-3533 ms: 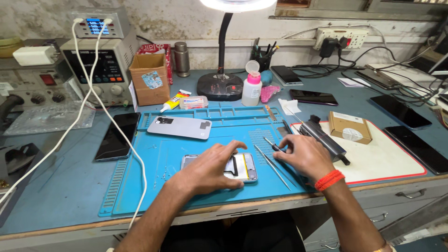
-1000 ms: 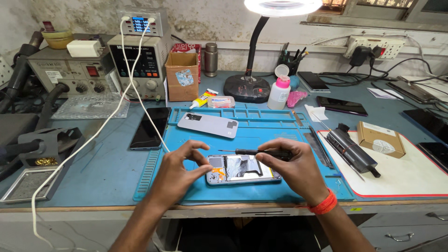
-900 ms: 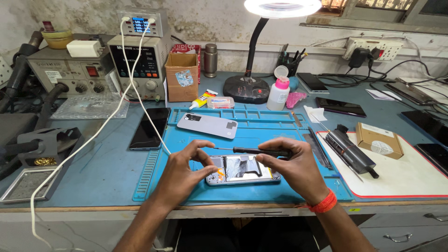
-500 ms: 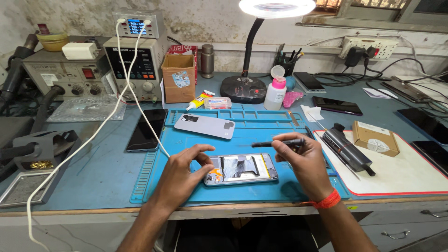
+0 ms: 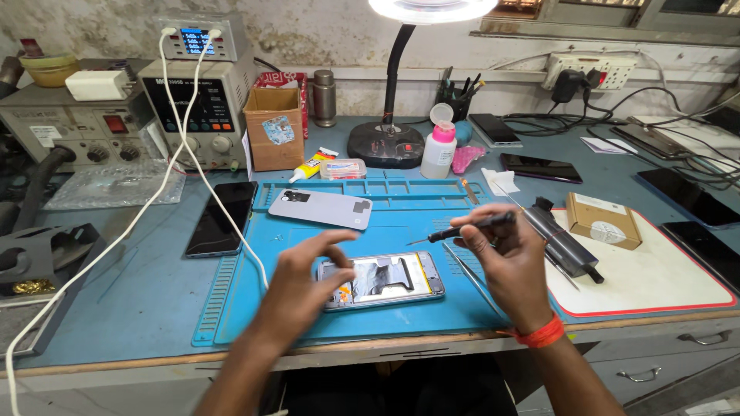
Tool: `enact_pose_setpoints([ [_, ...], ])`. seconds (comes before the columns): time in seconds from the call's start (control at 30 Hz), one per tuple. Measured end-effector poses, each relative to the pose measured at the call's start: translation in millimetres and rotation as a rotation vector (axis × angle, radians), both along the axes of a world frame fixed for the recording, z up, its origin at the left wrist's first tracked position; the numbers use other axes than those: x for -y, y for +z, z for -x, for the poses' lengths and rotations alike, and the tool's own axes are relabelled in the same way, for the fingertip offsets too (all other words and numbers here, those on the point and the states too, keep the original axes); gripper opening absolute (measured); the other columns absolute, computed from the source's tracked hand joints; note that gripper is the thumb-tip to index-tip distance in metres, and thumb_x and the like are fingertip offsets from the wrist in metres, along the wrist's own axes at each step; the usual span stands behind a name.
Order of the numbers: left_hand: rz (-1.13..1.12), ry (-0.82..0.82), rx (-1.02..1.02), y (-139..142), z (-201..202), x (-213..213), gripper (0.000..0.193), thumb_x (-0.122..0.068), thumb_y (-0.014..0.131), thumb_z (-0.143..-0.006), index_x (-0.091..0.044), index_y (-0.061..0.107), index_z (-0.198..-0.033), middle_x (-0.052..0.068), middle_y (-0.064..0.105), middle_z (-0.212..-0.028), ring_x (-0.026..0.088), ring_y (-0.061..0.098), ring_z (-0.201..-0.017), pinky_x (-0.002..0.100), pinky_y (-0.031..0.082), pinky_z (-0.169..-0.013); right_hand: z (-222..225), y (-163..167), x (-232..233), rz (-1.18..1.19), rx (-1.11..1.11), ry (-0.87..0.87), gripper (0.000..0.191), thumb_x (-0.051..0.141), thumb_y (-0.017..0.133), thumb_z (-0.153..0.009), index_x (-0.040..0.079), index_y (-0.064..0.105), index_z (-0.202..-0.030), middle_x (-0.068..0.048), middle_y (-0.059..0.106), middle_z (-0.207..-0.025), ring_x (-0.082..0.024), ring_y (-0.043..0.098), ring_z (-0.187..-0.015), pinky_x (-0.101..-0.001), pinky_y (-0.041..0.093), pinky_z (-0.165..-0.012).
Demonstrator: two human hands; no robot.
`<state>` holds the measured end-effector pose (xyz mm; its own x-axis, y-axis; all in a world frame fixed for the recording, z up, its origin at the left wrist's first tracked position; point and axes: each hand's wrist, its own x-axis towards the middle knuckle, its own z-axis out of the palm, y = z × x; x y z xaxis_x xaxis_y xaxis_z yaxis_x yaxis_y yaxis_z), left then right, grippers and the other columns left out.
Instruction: The person works on a smartphone at a repair bench, prying open its back cover and using a screwdriver to work on the internal components. They briefly handle another phone, then continue unscrewing the opened device, reattach the cover, and hold up the phone at the end.
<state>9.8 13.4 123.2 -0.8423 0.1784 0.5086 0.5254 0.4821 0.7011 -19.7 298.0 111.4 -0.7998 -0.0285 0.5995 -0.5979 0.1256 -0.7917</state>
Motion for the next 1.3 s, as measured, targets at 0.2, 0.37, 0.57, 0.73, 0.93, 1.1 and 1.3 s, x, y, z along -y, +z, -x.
enact_pose_setpoints([
  [0.2, -0.056, -0.172, -0.005, -6.3, 24.4, -61.8, 0.065, -0.003, 0.078, -0.078, -0.012, 0.056, -0.139, 0.007, 0.076, -0.085, 0.019, 0.076, -0.079, 0.034, 0.06, -0.075, 11.0, 15.4, -7.1, 0.046, -0.027, 0.167, 0.059, 0.007, 0.064, -0.1, 0.012, 0.031, -0.149, -0.017, 0.071, -0.112, -0.024, 0.075, -0.102, -0.0389, 0.065, -0.09],
  [0.37, -0.111, -0.163, 0.104, -12.9, 34.5, -85.4, 0.066, -0.004, 0.08, -0.078, -0.013, 0.056, -0.139, 0.006, 0.078, -0.083, 0.016, 0.077, -0.076, 0.033, 0.058, -0.07, 18.9, 20.2, -28.4, 0.021, 0.004, 0.18, 0.058, 0.01, 0.065, -0.098, 0.012, 0.034, -0.147, -0.017, 0.07, -0.112, -0.025, 0.076, -0.103, -0.0395, 0.066, -0.091],
  [0.57, -0.128, -0.147, 0.161, -13.7, 38.2, -99.3, 0.068, -0.006, 0.081, -0.077, -0.015, 0.055, -0.14, 0.005, 0.079, -0.083, 0.013, 0.076, -0.073, 0.031, 0.059, -0.069, 21.8, 18.8, -39.1, 0.029, -0.016, 0.189, 0.058, 0.011, 0.065, -0.099, 0.012, 0.034, -0.147, -0.016, 0.069, -0.113, -0.025, 0.076, -0.102, -0.0389, 0.066, -0.091],
  [0.73, -0.145, -0.141, 0.206, -13.9, 38.5, -100.9, 0.067, -0.007, 0.08, -0.078, -0.015, 0.055, -0.139, 0.005, 0.079, -0.084, 0.013, 0.074, -0.07, 0.03, 0.06, -0.063, 22.1, 23.6, -41.2, -0.04, 0.008, 0.165, 0.058, 0.007, 0.065, -0.098, 0.012, 0.035, -0.147, -0.016, 0.07, -0.112, -0.025, 0.076, -0.101, -0.0381, 0.065, -0.089],
  [0.93, -0.127, -0.131, 0.159, -19.0, 39.9, -104.3, 0.064, -0.005, 0.079, -0.079, -0.013, 0.056, -0.138, 0.008, 0.08, -0.085, 0.016, 0.077, -0.074, 0.032, 0.058, -0.067, 19.3, 33.4, -44.3, -0.169, -0.055, 0.281, 0.055, 0.001, 0.061, -0.101, 0.012, 0.035, -0.149, -0.014, 0.067, -0.114, -0.021, 0.073, -0.108, -0.0365, 0.064, -0.094],
  [1.1, -0.09, -0.149, 0.135, -23.9, 40.8, -112.4, 0.063, -0.005, 0.077, -0.08, -0.012, 0.056, -0.138, 0.008, 0.079, -0.086, 0.02, 0.079, -0.082, 0.032, 0.061, -0.078, 17.9, 39.4, -43.0, -0.383, -0.082, 0.075, 0.056, 0.003, 0.067, -0.096, 0.013, 0.041, -0.144, -0.01, 0.072, -0.102, -0.015, 0.075, -0.091, -0.0304, 0.064, -0.081],
  [1.3, -0.03, -0.143, 0.089, -26.4, 41.0, -120.6, 0.06, -0.004, 0.076, -0.079, -0.009, 0.058, -0.136, 0.012, 0.081, -0.088, 0.023, 0.077, -0.078, 0.035, 0.058, -0.073, 19.3, 41.7, -43.7, -0.441, -0.089, 0.128, 0.056, 0.003, 0.066, -0.095, 0.012, 0.041, -0.144, -0.009, 0.073, -0.106, -0.015, 0.074, -0.09, -0.0303, 0.063, -0.078],
])
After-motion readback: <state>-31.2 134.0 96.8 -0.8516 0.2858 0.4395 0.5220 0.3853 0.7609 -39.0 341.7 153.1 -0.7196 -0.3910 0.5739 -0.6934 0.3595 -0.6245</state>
